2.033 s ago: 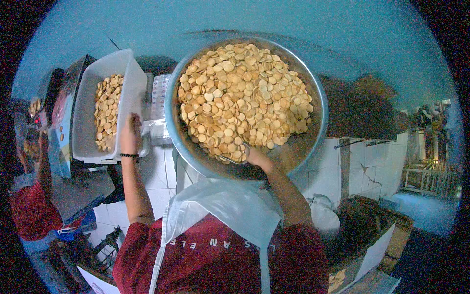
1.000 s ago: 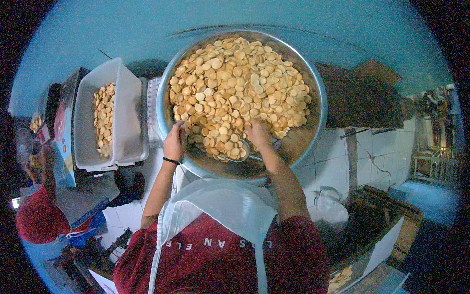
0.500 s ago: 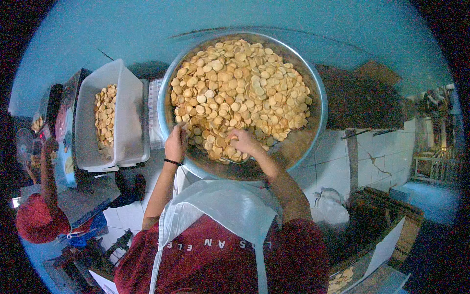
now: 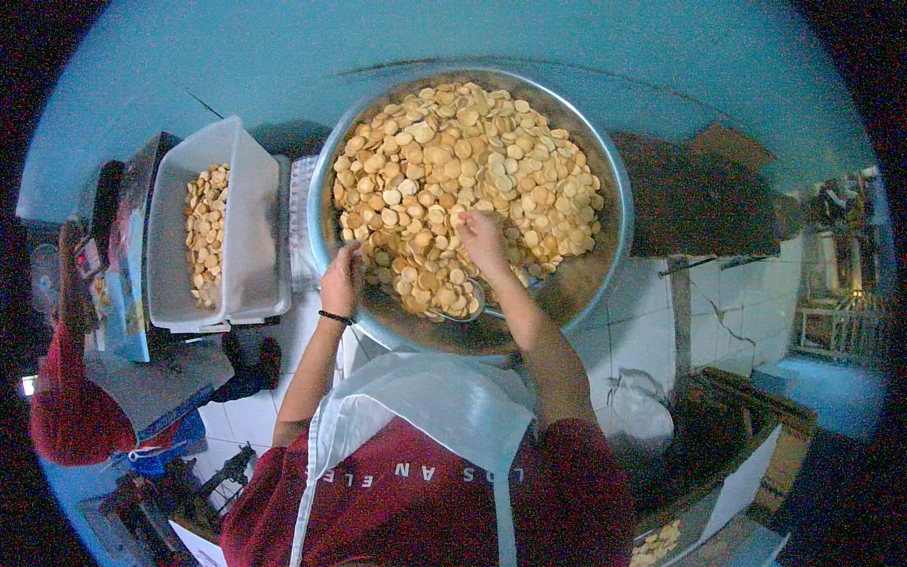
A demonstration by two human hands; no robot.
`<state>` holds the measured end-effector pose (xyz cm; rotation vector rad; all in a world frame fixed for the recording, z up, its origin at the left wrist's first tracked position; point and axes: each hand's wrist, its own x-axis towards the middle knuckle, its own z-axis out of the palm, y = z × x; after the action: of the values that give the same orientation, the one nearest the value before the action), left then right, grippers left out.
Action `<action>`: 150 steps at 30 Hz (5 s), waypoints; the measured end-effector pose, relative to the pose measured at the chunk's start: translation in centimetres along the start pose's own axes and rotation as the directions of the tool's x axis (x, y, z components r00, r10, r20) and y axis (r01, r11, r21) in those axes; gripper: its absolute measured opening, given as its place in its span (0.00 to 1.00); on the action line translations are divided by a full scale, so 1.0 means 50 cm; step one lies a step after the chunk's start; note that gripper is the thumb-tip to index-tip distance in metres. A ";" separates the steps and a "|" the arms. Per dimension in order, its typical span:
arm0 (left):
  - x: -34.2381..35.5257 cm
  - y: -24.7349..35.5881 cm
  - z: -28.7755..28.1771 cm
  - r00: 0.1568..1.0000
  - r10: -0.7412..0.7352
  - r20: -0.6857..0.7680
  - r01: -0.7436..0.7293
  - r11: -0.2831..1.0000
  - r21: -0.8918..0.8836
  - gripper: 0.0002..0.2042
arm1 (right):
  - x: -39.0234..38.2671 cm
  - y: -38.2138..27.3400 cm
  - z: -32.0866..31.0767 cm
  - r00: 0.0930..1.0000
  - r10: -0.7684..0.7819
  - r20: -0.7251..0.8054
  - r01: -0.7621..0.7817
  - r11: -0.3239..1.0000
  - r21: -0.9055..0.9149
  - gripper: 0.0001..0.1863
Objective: The person scoops round snack chips from a large metal bowl into clear plastic bags using a metal scoop. They repeatedly fill bags and place them into a white bin on a digital scale. Another person in the background is also handling bags.
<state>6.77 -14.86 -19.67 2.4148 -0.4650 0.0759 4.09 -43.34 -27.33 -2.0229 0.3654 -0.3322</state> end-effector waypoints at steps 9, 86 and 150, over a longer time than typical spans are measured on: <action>-0.001 0.004 -0.002 1.000 0.023 -0.012 -0.023 1.000 0.017 0.09 | 0.056 -0.072 0.047 0.999 0.003 -0.052 -0.017 0.963 -0.268 0.14; 0.021 -0.039 -0.042 0.992 0.129 0.016 -0.114 0.921 -0.372 0.12 | -0.874 0.155 -0.746 0.567 0.800 -0.195 -0.371 0.037 -0.928 0.16; -0.003 -0.063 -0.239 0.983 -0.182 0.016 0.148 0.739 -0.657 0.21 | -0.393 -0.075 -0.540 0.951 0.278 0.131 -0.029 0.504 -0.863 0.18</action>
<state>8.53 -5.04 -12.34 1.7326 -0.1961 -0.0955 -23.85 -55.70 -13.34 -2.9477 0.6316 0.3283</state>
